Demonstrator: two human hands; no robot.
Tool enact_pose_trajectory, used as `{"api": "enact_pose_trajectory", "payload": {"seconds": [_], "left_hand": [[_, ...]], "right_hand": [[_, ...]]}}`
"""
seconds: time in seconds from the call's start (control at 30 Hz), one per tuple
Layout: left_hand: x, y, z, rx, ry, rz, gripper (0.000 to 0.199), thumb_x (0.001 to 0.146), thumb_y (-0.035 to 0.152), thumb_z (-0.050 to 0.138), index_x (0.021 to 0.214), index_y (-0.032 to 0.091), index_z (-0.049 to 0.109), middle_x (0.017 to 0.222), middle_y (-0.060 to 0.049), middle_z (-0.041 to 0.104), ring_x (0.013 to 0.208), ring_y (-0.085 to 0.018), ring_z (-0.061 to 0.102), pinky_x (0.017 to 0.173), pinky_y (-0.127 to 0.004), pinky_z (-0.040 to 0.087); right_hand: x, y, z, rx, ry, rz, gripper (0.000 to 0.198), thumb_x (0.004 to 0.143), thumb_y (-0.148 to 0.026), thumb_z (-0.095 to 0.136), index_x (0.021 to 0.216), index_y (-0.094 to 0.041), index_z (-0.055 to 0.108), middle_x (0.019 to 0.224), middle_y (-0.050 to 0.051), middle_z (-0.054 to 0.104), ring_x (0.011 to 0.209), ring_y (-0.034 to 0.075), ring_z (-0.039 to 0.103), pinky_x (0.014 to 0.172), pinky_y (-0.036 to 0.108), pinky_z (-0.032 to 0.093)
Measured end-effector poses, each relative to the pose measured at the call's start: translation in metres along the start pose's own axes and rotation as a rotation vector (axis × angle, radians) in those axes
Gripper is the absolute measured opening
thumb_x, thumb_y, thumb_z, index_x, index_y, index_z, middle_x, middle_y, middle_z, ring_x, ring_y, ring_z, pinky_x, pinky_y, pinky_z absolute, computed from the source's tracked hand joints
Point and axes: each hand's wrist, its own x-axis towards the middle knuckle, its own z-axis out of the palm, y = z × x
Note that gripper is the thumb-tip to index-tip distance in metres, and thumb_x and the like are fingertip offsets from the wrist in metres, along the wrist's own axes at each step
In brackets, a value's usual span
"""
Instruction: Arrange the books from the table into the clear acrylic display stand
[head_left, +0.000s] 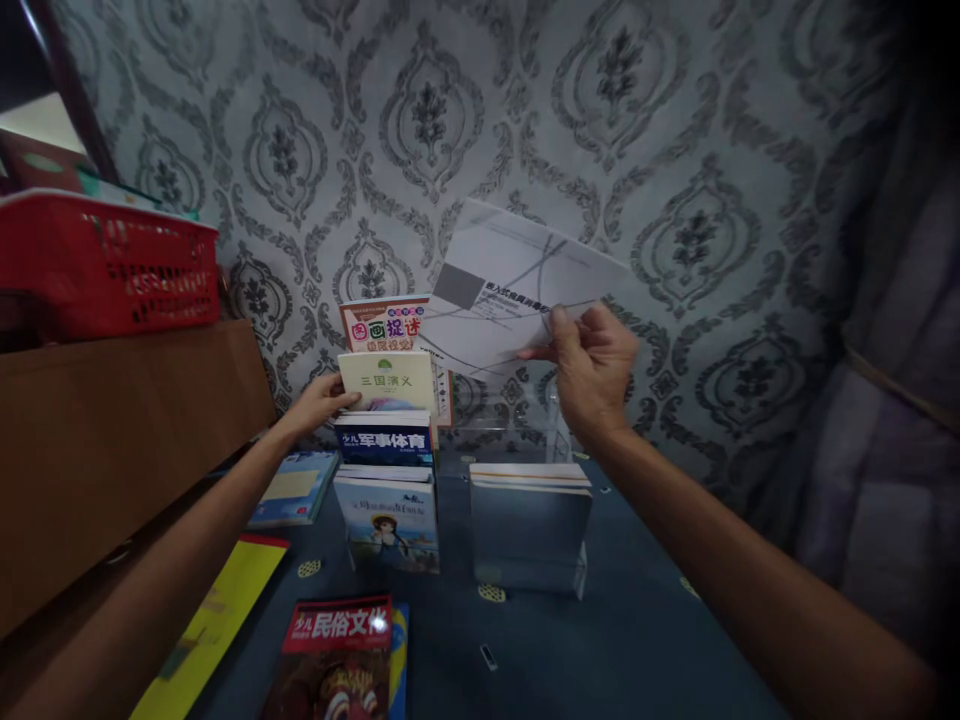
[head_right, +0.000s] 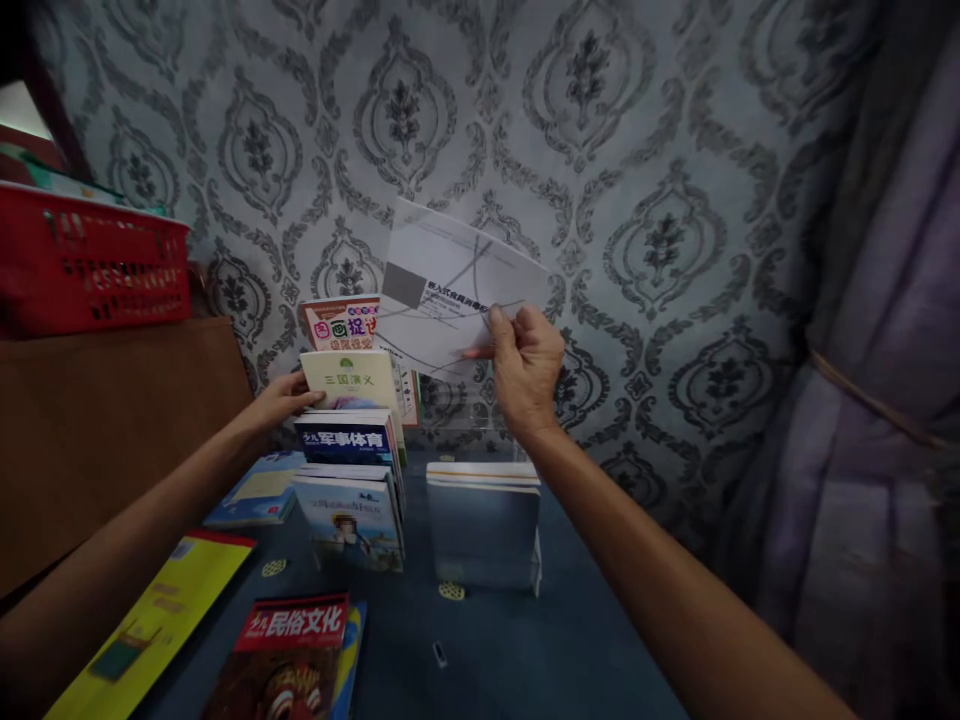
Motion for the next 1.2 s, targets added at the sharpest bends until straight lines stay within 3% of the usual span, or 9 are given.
{"api": "enact_pose_trajectory", "payload": {"seconds": [0.23,0.43,0.67,0.77,0.87,1.0,1.2], "left_hand": [[0.0,-0.003,-0.001,-0.002,-0.022,0.0,0.067,0.063,0.052,0.077,0.116,0.012,0.065,0.107,-0.012,0.075,0.08,-0.023,0.068,0.051,-0.022,0.042],[0.002,-0.004,-0.002,-0.013,-0.029,-0.03,0.066,0.061,0.053,0.078,0.113,0.014,0.066,0.106,-0.011,0.075,0.083,-0.024,0.068,0.054,-0.024,0.044],[-0.003,0.003,-0.004,0.017,-0.05,-0.037,0.063,0.061,0.052,0.078,0.108,0.011,0.066,0.102,-0.011,0.076,0.086,-0.026,0.069,0.061,-0.027,0.048],[-0.006,0.006,-0.005,0.025,-0.057,-0.009,0.065,0.061,0.052,0.078,0.11,0.012,0.066,0.101,-0.012,0.076,0.091,-0.028,0.069,0.068,-0.03,0.052],[-0.009,0.01,-0.004,-0.011,-0.106,0.006,0.071,0.06,0.049,0.079,0.119,0.013,0.064,0.107,-0.011,0.075,0.101,-0.031,0.068,0.084,-0.036,0.054],[-0.015,0.015,-0.003,-0.044,-0.159,0.016,0.079,0.061,0.05,0.079,0.128,0.013,0.059,0.119,-0.012,0.071,0.113,-0.033,0.064,0.099,-0.04,0.049],[-0.01,0.005,0.001,-0.028,-0.113,0.037,0.078,0.063,0.058,0.078,0.124,0.012,0.061,0.12,-0.015,0.07,0.114,-0.034,0.063,0.101,-0.044,0.048]], "right_hand": [[0.002,-0.011,0.002,0.021,0.077,-0.068,0.044,0.083,-0.048,0.067,0.062,-0.024,0.036,0.061,-0.006,0.031,0.05,0.009,0.039,0.045,0.021,0.056],[-0.016,-0.004,0.02,-0.008,-0.113,0.001,0.037,0.086,-0.05,0.06,0.066,-0.023,0.045,0.062,-0.005,0.037,0.053,0.009,0.044,0.044,0.021,0.052],[-0.047,0.027,0.046,-0.177,-0.323,0.208,0.035,0.089,-0.052,0.049,0.069,-0.023,0.044,0.066,-0.002,0.044,0.059,0.013,0.056,0.047,0.021,0.043],[-0.061,0.036,0.054,-0.229,-0.448,0.254,0.032,0.09,-0.045,0.045,0.068,-0.023,0.042,0.064,-0.002,0.045,0.059,0.014,0.06,0.048,0.022,0.039],[-0.072,0.043,0.059,-0.218,-0.53,0.257,0.027,0.089,-0.04,0.043,0.067,-0.023,0.043,0.067,-0.001,0.048,0.062,0.014,0.058,0.055,0.023,0.042],[-0.081,0.053,0.06,-0.281,-0.519,0.178,0.029,0.087,-0.035,0.045,0.061,-0.023,0.039,0.069,0.0,0.048,0.067,0.015,0.052,0.065,0.025,0.043],[-0.084,0.059,0.056,-0.463,-0.563,0.235,0.036,0.091,-0.037,0.045,0.058,-0.022,0.04,0.058,-0.002,0.046,0.06,0.014,0.047,0.059,0.024,0.032]]}}
